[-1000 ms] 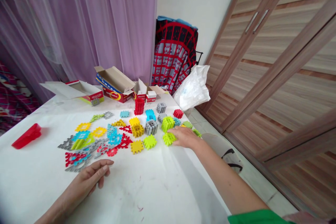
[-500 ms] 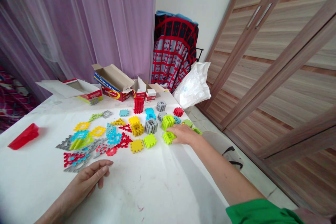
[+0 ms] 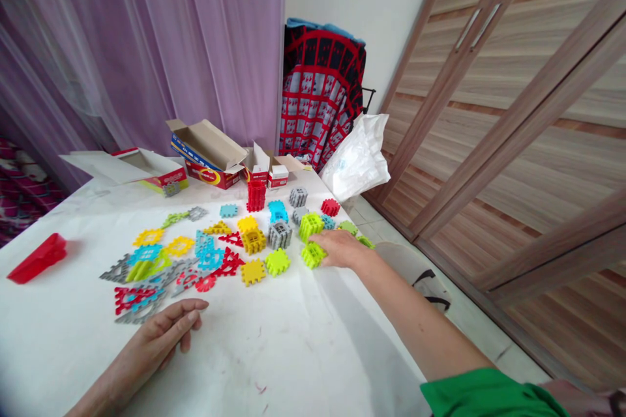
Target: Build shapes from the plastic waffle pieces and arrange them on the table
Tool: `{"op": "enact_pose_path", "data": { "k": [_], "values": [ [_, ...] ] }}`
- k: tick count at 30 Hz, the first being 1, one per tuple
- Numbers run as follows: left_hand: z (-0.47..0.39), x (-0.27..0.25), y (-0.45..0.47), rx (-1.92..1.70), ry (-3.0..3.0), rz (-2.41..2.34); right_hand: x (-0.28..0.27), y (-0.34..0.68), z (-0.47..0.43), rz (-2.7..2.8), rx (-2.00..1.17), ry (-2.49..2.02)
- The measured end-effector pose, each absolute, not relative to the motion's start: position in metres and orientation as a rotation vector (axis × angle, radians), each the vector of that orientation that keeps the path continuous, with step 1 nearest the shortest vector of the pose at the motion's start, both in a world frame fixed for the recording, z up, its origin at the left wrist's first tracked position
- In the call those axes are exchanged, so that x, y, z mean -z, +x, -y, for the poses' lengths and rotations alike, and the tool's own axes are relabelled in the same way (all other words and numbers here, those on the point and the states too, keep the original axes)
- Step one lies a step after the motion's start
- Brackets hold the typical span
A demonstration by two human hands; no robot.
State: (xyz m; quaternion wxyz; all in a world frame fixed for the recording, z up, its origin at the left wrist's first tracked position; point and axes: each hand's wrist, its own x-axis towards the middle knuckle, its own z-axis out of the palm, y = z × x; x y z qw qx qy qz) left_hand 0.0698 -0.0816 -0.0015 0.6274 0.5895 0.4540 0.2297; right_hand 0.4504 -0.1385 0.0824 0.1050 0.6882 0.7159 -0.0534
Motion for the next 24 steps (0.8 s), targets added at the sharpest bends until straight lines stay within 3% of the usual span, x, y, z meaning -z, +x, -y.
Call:
{"op": "enact_pose_path", "data": {
  "k": [6,13,18,24],
  "values": [
    [0.080,-0.009,0.064,-0.626,1.235,-1.058,-0.104,0.437,0.140,-2.080,0.070,2.098],
    [0.052,-0.022,0.031,-1.189,0.962,-1.155,-0.108,0.389,0.112,-2.385,0.042,1.966],
    [0.030,-0.015,0.010,-1.490,0.961,-1.291,-0.103,0.326,0.062,-2.654,0.027,1.743],
    [0.019,0.002,0.005,-1.556,0.965,-1.401,-0.070,0.247,-0.027,-2.842,0.096,1.654]
  ]
}}
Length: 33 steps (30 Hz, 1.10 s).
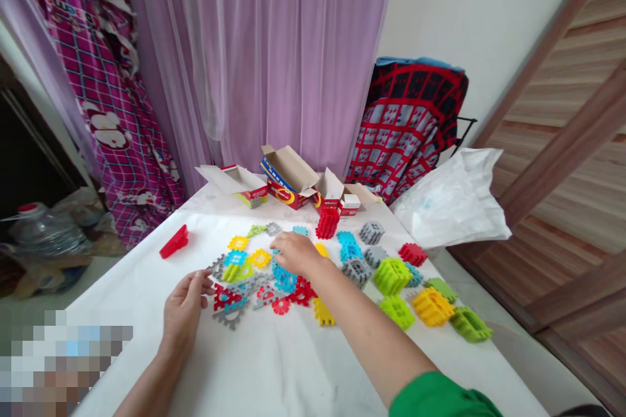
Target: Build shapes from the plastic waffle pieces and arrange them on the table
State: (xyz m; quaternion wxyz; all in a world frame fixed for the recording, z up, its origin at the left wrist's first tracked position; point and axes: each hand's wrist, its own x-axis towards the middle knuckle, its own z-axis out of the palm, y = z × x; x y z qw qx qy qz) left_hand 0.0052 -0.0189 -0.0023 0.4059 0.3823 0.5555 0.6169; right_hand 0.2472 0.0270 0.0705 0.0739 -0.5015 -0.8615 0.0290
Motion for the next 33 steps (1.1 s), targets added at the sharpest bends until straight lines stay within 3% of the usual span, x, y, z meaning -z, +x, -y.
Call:
{"op": "enact_pose_path", "data": {
  "k": [7,22,33],
  "values": [
    [0.012,0.011,0.003,-1.593,0.930,-1.401,-0.051,0.189,-0.085,2.539,-0.086,-1.734],
    [0.012,0.012,0.006,-1.616,0.899,-1.402,-0.048,0.177,-0.057,2.850,-0.113,-1.614],
    [0.011,0.011,0.006,-1.596,0.931,-1.424,-0.051,0.192,-0.063,2.725,-0.145,-1.713]
  ]
}}
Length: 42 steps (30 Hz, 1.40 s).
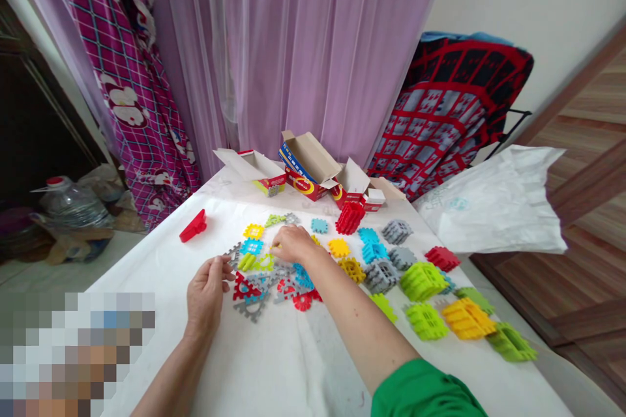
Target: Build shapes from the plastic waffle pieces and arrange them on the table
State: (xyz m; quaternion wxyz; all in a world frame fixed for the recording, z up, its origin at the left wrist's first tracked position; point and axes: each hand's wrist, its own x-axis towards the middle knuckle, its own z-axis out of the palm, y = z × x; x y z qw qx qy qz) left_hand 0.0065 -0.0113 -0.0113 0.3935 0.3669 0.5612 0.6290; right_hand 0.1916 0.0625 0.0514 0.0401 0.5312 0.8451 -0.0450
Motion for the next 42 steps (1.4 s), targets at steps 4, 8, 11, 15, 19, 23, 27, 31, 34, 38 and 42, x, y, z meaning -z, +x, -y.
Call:
{"op": "enact_pose_path", "data": {
  "k": [4,8,11,15,19,23,27,31,34,38,42],
  "values": [
    [0.012,0.011,0.007,-1.588,0.936,-1.423,-0.058,0.181,-0.068,-2.553,0.104,1.703],
    [0.012,0.011,0.006,-1.592,0.936,-1.421,-0.056,0.154,-0.073,-2.501,0.159,1.781],
    [0.011,0.012,0.005,-1.595,0.929,-1.420,-0.050,0.141,-0.079,-2.453,0.240,1.834],
    [0.011,0.013,0.005,-1.593,0.915,-1.410,-0.049,0.142,-0.080,-2.473,0.330,1.915],
    [0.011,0.011,0.005,-1.586,0.907,-1.408,-0.049,0.155,-0.067,-2.531,0.351,2.065],
    [0.011,0.011,0.004,-1.570,0.909,-1.409,-0.045,0.176,-0.049,-2.518,0.671,2.378],
    [0.010,0.009,0.005,-1.544,0.926,-1.418,-0.048,0.198,-0.033,-2.447,0.646,2.560],
    [0.012,0.005,0.008,-1.475,0.989,-1.405,-0.058,0.209,-0.014,-2.581,0.010,2.376],
    [0.016,0.004,0.012,-1.409,1.064,-1.383,-0.061,0.213,-0.003,-2.605,-0.257,2.287],
    [0.021,0.006,0.018,-1.360,1.141,-1.347,-0.056,0.221,0.006,-2.576,-0.155,2.459],
    [0.026,0.003,0.025,-1.319,1.160,-1.296,-0.044,0.223,0.020,-2.644,0.180,2.797]
  ]
}}
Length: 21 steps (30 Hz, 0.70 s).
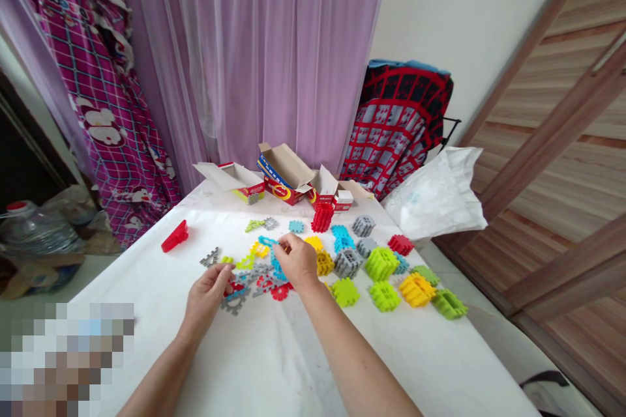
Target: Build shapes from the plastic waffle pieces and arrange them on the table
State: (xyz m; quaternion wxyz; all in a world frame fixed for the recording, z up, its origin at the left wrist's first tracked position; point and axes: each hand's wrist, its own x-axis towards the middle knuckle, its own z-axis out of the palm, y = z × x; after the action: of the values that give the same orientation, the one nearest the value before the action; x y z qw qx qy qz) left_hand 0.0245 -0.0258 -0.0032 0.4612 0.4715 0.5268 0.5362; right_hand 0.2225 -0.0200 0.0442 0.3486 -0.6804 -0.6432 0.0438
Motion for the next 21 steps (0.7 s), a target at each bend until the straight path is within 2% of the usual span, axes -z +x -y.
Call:
{"op": "enact_pose_path", "data": {
  "k": [2,6,10,21],
  "values": [
    [0.031,-0.001,0.028,-1.273,1.154,-1.258,-0.038,0.218,0.032,1.683,-0.105,-1.629],
    [0.042,-0.008,0.033,-1.139,1.114,-1.165,-0.026,0.208,0.058,1.835,0.152,-1.368],
    [0.046,-0.010,0.034,-1.042,1.060,-1.103,-0.014,0.208,0.071,1.962,0.262,-1.211],
    [0.051,-0.012,0.038,-0.947,1.050,-1.077,-0.018,0.221,0.092,1.909,0.165,-1.223]
  ]
}}
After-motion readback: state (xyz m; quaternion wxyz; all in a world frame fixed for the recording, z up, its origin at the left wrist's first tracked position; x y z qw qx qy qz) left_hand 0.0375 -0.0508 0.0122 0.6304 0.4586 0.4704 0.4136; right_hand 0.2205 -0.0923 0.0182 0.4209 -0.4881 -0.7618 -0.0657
